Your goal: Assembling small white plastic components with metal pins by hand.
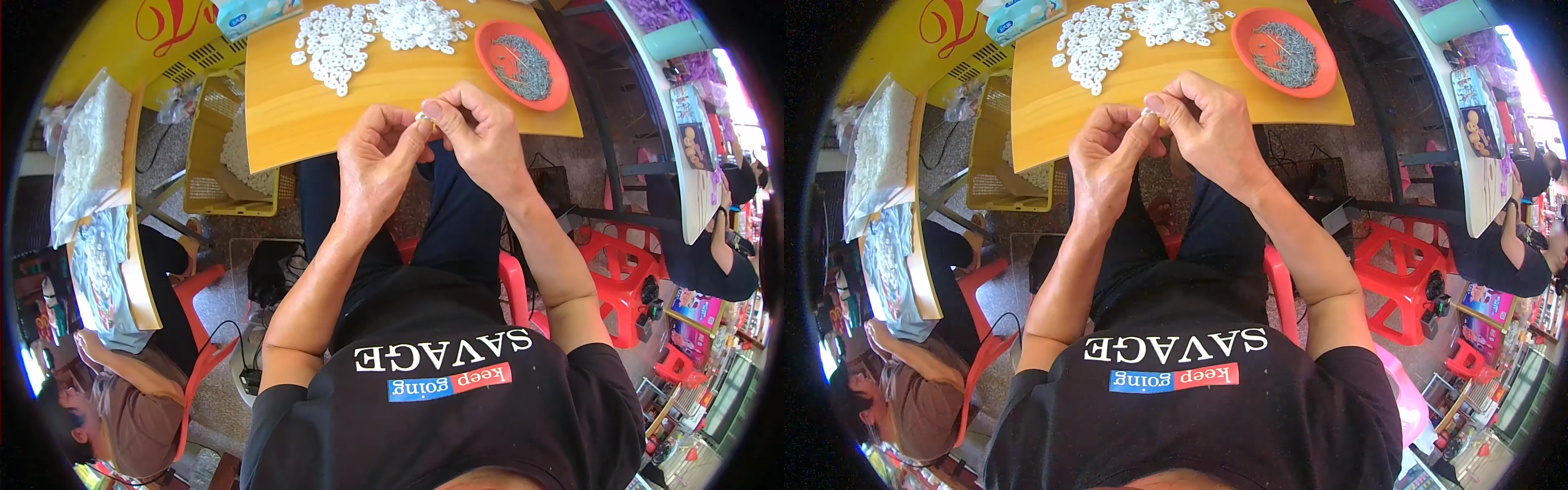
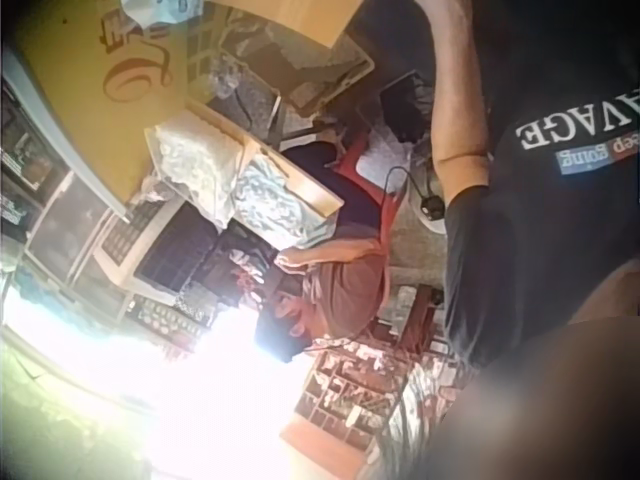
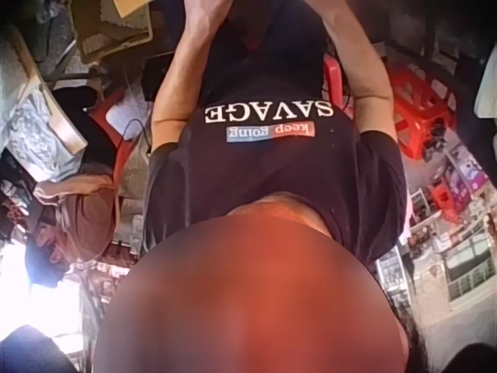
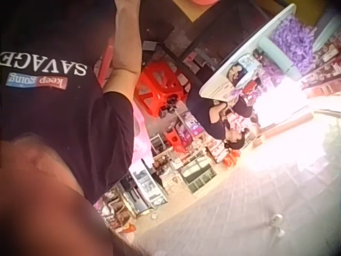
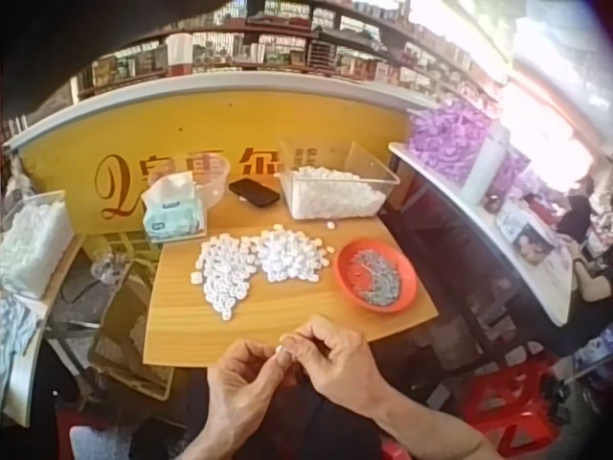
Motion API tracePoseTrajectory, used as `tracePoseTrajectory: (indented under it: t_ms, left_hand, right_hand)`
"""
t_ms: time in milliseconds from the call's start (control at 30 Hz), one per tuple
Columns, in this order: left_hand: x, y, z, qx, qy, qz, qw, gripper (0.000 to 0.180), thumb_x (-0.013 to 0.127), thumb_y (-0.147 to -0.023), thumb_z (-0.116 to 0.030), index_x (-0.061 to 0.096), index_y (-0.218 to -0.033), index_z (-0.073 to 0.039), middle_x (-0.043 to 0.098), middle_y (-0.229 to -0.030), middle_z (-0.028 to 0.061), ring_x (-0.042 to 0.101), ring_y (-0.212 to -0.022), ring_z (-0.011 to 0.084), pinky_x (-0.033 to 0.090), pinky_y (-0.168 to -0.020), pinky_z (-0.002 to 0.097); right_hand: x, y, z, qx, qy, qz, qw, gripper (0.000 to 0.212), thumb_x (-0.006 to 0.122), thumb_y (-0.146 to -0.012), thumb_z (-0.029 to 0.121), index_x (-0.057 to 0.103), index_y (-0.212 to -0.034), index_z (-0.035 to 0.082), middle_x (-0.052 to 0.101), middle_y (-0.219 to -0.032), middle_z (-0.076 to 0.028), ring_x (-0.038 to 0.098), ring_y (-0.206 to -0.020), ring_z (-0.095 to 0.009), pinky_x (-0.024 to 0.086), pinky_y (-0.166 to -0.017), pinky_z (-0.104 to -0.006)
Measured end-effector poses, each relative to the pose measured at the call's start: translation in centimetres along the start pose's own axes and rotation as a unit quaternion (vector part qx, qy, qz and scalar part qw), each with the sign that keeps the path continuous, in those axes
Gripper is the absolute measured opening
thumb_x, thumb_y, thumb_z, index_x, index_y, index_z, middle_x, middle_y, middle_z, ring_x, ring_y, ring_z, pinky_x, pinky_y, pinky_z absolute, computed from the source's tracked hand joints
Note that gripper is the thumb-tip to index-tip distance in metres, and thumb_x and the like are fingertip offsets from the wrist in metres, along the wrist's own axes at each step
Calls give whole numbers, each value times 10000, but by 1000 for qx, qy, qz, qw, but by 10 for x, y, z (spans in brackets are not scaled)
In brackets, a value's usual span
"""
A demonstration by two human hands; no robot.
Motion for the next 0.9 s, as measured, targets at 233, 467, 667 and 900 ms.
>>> tracePoseTrajectory:
  t_ms: [233,467,667,900]
  left_hand:
    - [-8,-12,19,-61,87,28,994,135,644,-906,-93,599,-896,34,668,-795,95,624,-678,130,510,-650,249]
    - [-8,-8,13,-63,125,33,990,160,634,-913,-120,619,-924,39,676,-813,115,629,-682,140,505,-656,253]
    - [-5,-2,5,-61,122,55,989,162,625,-924,-130,606,-918,32,666,-816,103,622,-684,131,503,-657,249]
    - [0,0,4,-31,63,36,997,142,622,-930,-108,597,-911,30,649,-803,77,612,-676,114,498,-633,237]
  right_hand:
    - [3,3,-25,96,-111,19,989,217,624,-940,184,625,-856,-16,646,-704,-27,594,-607,-68,464,-554,-220]
    - [-8,5,-11,81,-170,78,979,219,599,-956,181,633,-954,-36,659,-755,-46,638,-678,-88,500,-597,-216]
    - [-13,2,-7,-69,29,46,996,133,634,-908,121,627,-914,-12,622,-741,-74,625,-656,-174,476,-587,-278]
    - [-13,-1,5,-171,141,35,974,105,641,-856,70,574,-817,-1,556,-729,-123,583,-675,-309,455,-580,-364]
Point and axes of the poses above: each hand's wrist, its own y-axis away from the middle knuckle, its own x-axis out of the palm, z = x × y, the point moved 2 cm from there along -y, towards the middle knuckle
